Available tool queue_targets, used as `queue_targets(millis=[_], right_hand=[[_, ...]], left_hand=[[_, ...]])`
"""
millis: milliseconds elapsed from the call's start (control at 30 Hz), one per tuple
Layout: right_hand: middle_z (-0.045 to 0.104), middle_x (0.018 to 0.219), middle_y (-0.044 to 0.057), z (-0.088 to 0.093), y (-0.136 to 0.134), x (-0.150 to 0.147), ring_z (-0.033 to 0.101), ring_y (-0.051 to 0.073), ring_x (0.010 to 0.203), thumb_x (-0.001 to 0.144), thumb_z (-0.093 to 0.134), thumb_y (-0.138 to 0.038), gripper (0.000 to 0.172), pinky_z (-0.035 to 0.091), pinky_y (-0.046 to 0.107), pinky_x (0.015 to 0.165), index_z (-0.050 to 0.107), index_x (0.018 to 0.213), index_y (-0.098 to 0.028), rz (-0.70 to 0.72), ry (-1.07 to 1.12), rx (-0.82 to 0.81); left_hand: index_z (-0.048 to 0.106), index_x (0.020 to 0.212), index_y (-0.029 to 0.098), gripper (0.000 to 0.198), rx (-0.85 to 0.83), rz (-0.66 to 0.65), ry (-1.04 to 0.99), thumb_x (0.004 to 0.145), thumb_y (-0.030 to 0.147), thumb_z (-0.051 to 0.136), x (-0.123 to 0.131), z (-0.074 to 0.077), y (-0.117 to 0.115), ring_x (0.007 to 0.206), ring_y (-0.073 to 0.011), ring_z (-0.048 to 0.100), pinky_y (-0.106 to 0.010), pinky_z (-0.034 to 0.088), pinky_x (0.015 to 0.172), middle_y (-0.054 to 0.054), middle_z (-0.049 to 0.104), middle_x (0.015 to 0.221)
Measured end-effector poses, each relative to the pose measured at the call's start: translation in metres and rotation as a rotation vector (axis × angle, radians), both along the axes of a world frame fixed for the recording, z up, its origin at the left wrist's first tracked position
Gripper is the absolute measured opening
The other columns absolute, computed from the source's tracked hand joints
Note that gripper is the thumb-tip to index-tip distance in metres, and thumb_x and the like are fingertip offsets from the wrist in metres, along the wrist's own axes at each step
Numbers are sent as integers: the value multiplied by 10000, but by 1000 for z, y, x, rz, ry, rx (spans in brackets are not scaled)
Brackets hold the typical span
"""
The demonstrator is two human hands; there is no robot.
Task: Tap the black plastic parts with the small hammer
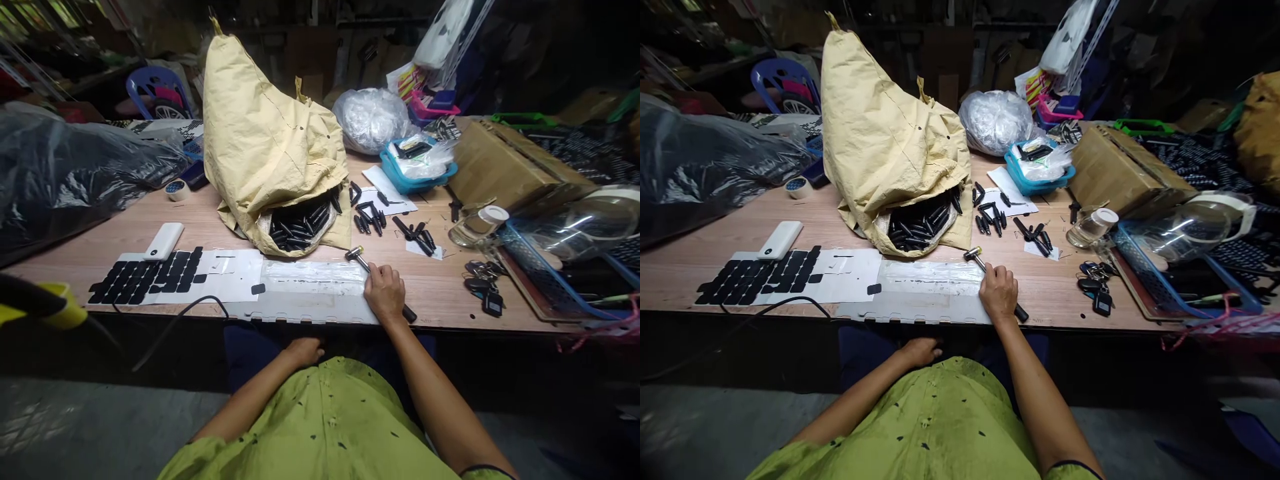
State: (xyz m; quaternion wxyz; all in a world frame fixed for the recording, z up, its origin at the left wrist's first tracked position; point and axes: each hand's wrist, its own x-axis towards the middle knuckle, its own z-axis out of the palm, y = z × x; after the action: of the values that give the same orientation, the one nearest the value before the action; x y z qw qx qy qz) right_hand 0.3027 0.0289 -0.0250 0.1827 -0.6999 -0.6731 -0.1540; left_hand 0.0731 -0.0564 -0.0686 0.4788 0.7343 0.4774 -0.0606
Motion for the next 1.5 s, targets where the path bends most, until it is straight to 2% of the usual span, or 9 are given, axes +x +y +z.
queue_targets(millis=[167, 233, 300, 433, 600, 767, 900, 1233, 1500], right_hand=[[556, 910, 79, 1, 0, 0, 426, 217, 844, 899, 509, -159, 310, 258, 318, 693, 676, 1158, -191, 2, 6, -20], [553, 915, 82, 2, -1, 0, 425, 220, 852, 892, 520, -166, 314, 263, 321, 694, 672, 1165, -192, 2, 14, -35], [553, 918, 83, 3, -1, -1, 426, 222, 857, 891, 522, -166, 322, 269, 322, 697, 671, 1175, -195, 1, 24, -46], [556, 926, 86, 3, 0, -3, 424, 224, 860, 898, 507, -161, 335, 269, 321, 698, 667, 1190, -195, 5, 46, -54], [553, 923, 82, 2, 1, -4, 423, 225, 866, 887, 512, -164, 324, 270, 317, 706, 667, 1169, -201, 2, 48, -38], [553, 926, 84, 3, 1, -5, 422, 227, 871, 894, 504, -170, 319, 268, 318, 712, 666, 1168, -196, 1, 54, -47], [559, 926, 86, 5, 1, -5, 429, 229, 876, 903, 486, -157, 329, 264, 322, 709, 668, 1176, -189, -8, 47, -49], [555, 930, 88, 6, 1, -5, 429, 230, 876, 904, 487, -156, 324, 268, 326, 712, 675, 1166, -194, -5, 55, -69], [538, 930, 90, 4, 0, -3, 416, 231, 879, 890, 501, -172, 328, 277, 326, 704, 672, 1168, -201, -2, 71, -70]], left_hand=[[710, 1210, 213, 368, -167, -255, -371, 906, 413, 651, 7, 79, 36, 924, -201, 693, -289, 531, 834, -50, 760, 1020], [698, 1218, 199, 379, -69, -112, -527, 955, 449, 589, 3, 105, 67, 867, -176, 681, -281, 533, 797, -46, 749, 995], [705, 1185, 206, 331, 259, 161, -520, 960, 420, 588, -5, 118, 103, 912, -194, 658, -318, 532, 828, -56, 728, 1034], [719, 1126, 237, 284, 839, 610, -148, 842, 236, 707, -27, 108, 167, 1064, -294, 576, -456, 498, 953, -89, 681, 1118], [758, 947, 261, 234, 914, 637, 72, 741, 152, 757, -43, 85, 199, 1097, -337, 524, -497, 467, 969, -83, 668, 1000], [739, 839, 247, 62, 945, 606, 19, 855, 221, 685, -42, 88, 184, 1105, -311, 515, -475, 445, 983, -73, 674, 962], [724, 1102, 254, 239, 975, 465, -50, 867, 234, 687, -38, 85, 164, 1105, -287, 525, -434, 433, 996, -66, 685, 1080], [755, 1076, 235, 236, 920, 587, 7, 867, 193, 654, -32, 81, 167, 1013, -288, 538, -425, 443, 952, -81, 672, 1011], [789, 1021, 255, 215, 708, 89, -216, 818, 324, 779, -15, 78, 116, 922, -244, 547, -384, 441, 870, -55, 661, 901]])
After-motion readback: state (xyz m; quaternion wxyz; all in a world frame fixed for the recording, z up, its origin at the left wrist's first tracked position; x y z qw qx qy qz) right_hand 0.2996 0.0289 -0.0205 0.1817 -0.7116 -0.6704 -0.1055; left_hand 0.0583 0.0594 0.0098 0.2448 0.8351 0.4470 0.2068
